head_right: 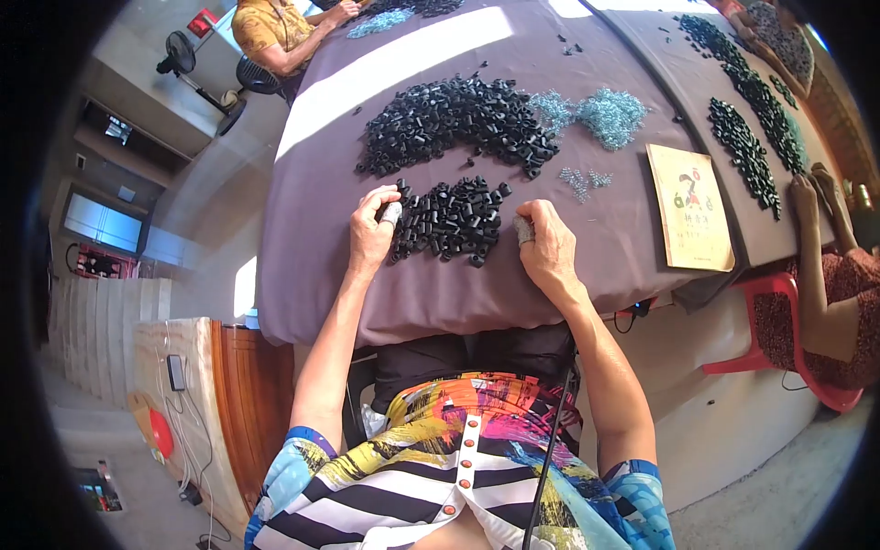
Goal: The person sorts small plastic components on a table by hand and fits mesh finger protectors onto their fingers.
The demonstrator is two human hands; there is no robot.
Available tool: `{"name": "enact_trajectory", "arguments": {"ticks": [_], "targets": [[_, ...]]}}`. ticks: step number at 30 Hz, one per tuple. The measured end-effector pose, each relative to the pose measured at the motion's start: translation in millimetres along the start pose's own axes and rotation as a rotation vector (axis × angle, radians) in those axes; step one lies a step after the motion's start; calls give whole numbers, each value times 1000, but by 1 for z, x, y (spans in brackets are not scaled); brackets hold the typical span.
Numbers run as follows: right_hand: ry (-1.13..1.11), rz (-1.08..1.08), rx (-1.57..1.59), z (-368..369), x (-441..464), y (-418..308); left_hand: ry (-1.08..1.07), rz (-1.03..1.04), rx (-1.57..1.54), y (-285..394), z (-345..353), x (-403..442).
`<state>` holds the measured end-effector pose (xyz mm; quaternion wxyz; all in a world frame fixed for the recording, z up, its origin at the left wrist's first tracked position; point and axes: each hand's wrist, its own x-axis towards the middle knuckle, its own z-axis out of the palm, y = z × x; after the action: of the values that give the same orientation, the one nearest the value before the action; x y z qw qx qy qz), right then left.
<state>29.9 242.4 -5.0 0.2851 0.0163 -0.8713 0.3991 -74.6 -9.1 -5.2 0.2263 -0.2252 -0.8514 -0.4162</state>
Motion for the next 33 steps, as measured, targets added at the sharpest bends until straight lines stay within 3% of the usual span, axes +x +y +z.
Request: {"name": "enact_trajectory", "arguments": {"ticks": [6, 13, 22, 33], "targets": [[-15, 3, 33, -2, 1, -3, -29, 166, 68, 35, 25, 16], [-28, 18, 41, -3, 0, -2, -189, 115, 51, 46, 54, 21], [-32, 19, 44, -2, 1, 0, -151, 125, 91, 56, 62, 35], [-41, 20, 54, -3, 1, -2, -415, 178, 200, 87, 96, 38]]}}
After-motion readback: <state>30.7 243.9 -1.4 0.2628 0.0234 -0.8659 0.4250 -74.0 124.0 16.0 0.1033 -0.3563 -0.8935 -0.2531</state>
